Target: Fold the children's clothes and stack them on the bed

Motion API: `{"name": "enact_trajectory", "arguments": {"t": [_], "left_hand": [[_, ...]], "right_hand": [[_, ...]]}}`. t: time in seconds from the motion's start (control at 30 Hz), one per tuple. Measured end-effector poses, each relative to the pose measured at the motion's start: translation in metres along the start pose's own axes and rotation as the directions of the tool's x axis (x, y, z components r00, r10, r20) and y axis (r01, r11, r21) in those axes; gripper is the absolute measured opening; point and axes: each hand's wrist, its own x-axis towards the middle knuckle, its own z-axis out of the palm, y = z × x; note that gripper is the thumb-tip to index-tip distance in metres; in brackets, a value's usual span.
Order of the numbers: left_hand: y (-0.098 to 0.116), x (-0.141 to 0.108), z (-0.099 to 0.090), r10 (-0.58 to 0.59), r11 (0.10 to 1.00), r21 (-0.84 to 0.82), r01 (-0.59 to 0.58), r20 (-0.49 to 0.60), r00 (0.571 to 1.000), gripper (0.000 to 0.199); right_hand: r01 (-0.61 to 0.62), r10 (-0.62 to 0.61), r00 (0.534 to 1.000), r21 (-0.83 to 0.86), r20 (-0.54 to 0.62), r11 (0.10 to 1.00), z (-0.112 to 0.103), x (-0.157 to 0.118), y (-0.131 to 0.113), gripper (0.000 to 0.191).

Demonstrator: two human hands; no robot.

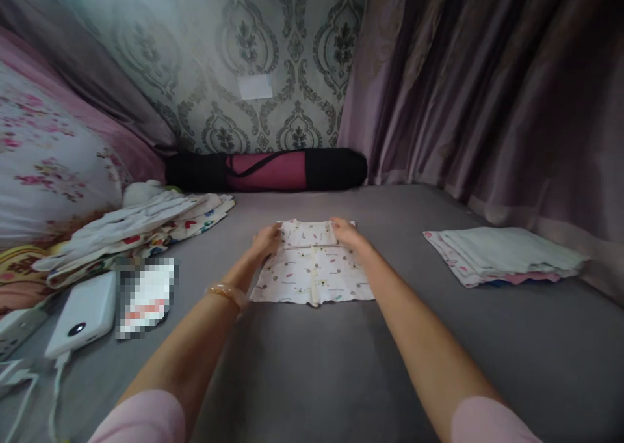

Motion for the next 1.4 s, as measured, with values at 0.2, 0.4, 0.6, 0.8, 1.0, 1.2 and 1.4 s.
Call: {"name": "enact_trajectory", "arguments": {"t": [0.2,0.4,0.6,0.8,1.0,1.2,1.4], "left_hand": [[0.017,-0.008,-0.007,0.218,0.973,0.079,-0.216,-0.016,0.976,0.038],[0.035,-0.005,0.018,0.412,0.88,0.201,-0.429,0.121,0.903,0.043],[0.026,-0.002,0.023,0.285,0.899,0.27,-0.346,0.238,0.928,0.056],[0.017,0.001,0.027,0.222,0.92,0.263,-0.292,0.266,0.938,0.063],[0.016,0.001,0.03,0.213,0.921,0.266,-0.285,0.268,0.94,0.062],[0.021,0.0,0.026,0.2,0.921,0.271,-0.279,0.286,0.937,0.061],[0.03,-0.001,0.014,0.213,0.921,0.265,-0.287,0.274,0.938,0.061]], "right_hand": [[0.186,-0.191,0.981,-0.119,-0.026,0.975,-0.016,-0.018,0.009,0.049],[0.465,-0.428,0.884,-0.269,0.188,0.843,0.0,-0.03,0.005,0.05],[0.509,-0.451,0.849,-0.193,0.275,0.839,-0.001,-0.018,0.018,0.051],[0.488,-0.435,0.853,-0.144,0.288,0.861,0.004,-0.016,0.028,0.051],[0.472,-0.426,0.86,-0.118,0.282,0.874,0.008,-0.014,0.031,0.05],[0.461,-0.417,0.862,-0.103,0.288,0.882,0.008,-0.013,0.03,0.051],[0.401,-0.378,0.868,-0.005,0.322,0.916,-0.01,-0.004,0.021,0.057]]}}
